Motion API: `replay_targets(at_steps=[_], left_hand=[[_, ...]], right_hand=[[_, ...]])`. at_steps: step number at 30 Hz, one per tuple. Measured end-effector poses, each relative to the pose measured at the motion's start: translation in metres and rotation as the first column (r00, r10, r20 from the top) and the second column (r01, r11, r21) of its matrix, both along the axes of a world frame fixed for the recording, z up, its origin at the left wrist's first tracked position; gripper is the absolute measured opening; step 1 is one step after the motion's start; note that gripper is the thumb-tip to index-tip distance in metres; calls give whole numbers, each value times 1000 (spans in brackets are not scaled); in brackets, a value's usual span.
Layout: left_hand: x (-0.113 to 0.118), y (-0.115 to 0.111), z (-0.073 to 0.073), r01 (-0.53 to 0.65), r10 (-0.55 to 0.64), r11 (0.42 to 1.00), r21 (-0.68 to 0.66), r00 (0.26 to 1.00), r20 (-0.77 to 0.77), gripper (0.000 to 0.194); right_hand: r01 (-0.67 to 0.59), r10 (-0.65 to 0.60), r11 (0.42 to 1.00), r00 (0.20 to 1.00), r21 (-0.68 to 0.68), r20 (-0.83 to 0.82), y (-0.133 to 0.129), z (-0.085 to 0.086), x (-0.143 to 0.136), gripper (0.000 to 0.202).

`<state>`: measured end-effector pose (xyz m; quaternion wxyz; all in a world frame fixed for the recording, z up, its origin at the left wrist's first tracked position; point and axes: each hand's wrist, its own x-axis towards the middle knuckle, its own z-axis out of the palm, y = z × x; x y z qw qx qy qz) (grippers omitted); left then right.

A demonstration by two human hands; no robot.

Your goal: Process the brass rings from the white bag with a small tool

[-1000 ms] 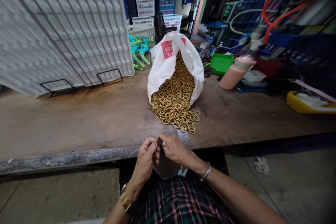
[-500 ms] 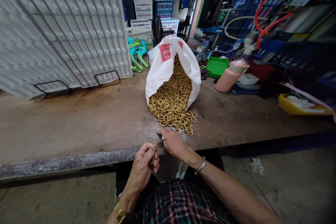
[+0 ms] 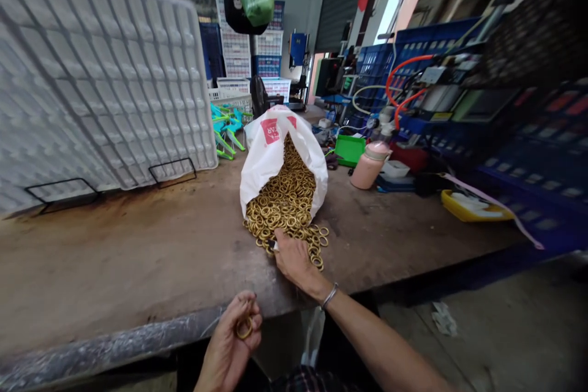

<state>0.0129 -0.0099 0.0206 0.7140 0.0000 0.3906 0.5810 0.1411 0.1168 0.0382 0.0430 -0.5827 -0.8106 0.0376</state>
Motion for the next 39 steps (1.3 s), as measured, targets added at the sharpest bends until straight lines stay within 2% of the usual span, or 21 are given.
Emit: replay_targets(at_steps=[5,8,10,12,15,17,18,20,23,28,31,33,36,37,39], left_hand=[[1,4,1,-18,15,998,-53,998,-63,30],[4,11,0,1,2,1000,12,984,-179,33],[6,17,-3,17,14,996,90,942,-334,35],[7,23,-7,40,47,988,151,843,-536,37],[5,30,-12,79,153,966,246,593,-791,37],[3,31,-13,132,221,943,307,444,-868,31],[2,31,-14,162,233,935,317,396,-888,30],[3,29,-12,209,219,929,304,351,-910,26],[7,27,-7,235,208,924,302,355,-911,17],[16,23,0,153,275,922,356,387,-880,23],[17,21,0,112,259,934,339,443,-858,26],[18,21,0,156,221,931,331,480,-849,24],[18,21,1,244,174,914,324,484,-858,20],[18,22,1,247,168,915,318,484,-859,17],[18,22,2,225,156,926,303,505,-849,12]], right_hand=[[13,-15,1000,991,-18,-136,1,-3,4,21],[-22,26,1000,958,19,-285,-5,-3,7,22],[-48,55,998,920,28,-387,-11,-3,7,19],[-59,30,997,864,-43,-502,-16,-2,5,14],[-86,-91,971,729,-223,-678,-23,-2,2,12],[-147,-191,926,610,-347,-769,-27,-1,1,14],[-182,-250,895,551,-407,-796,-29,-1,0,14],[-252,-375,814,459,-523,-806,-32,0,0,11],[-306,-482,729,407,-613,-776,-36,0,0,9],[-288,-465,746,420,-601,-779,-36,-3,2,11],[-308,-478,714,443,-629,-759,-36,-6,4,12],[-357,-502,670,428,-651,-751,-37,-7,5,11],[-428,-553,609,374,-668,-744,-41,-10,5,8],[-432,-564,607,356,-667,-745,-42,-10,4,8],[-407,-563,639,331,-653,-757,-45,-11,2,10]])
